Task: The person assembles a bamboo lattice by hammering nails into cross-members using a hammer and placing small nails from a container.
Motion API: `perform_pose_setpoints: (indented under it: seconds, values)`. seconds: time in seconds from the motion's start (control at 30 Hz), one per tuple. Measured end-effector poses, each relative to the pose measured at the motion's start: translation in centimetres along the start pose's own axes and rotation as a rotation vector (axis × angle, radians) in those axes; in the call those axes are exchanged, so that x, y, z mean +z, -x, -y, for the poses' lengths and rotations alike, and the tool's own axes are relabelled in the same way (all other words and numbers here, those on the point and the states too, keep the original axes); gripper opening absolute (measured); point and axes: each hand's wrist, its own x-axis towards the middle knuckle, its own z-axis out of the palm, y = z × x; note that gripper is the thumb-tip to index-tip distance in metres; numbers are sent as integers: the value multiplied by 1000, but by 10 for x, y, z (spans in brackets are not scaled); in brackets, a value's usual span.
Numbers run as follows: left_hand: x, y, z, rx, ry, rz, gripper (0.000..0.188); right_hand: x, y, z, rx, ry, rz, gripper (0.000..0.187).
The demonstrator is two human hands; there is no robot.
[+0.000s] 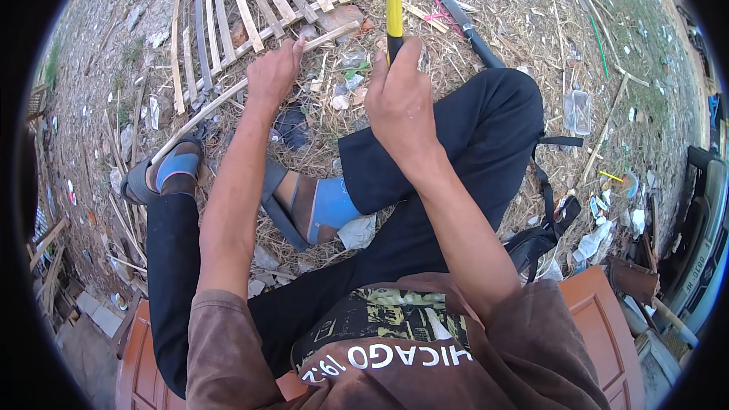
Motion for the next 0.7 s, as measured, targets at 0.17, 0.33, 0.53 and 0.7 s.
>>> perform_pose_setpoints:
  seconds: [0.17,0.33,0.53,0.7]
  values:
    - [4,-2,10,-44,0,-40,52,15,22,-26,202,136,495,24]
    - [-1,4,7,-64,-17,-17,52,-28,-25,36,53,-37,236,22]
    - [0,-2,-2,-38,-37,-52,53,18,24,-22,192,137,451,21]
    - [1,5,4,-91,-18,-4,53,-13,-4,18,173,40,433,19]
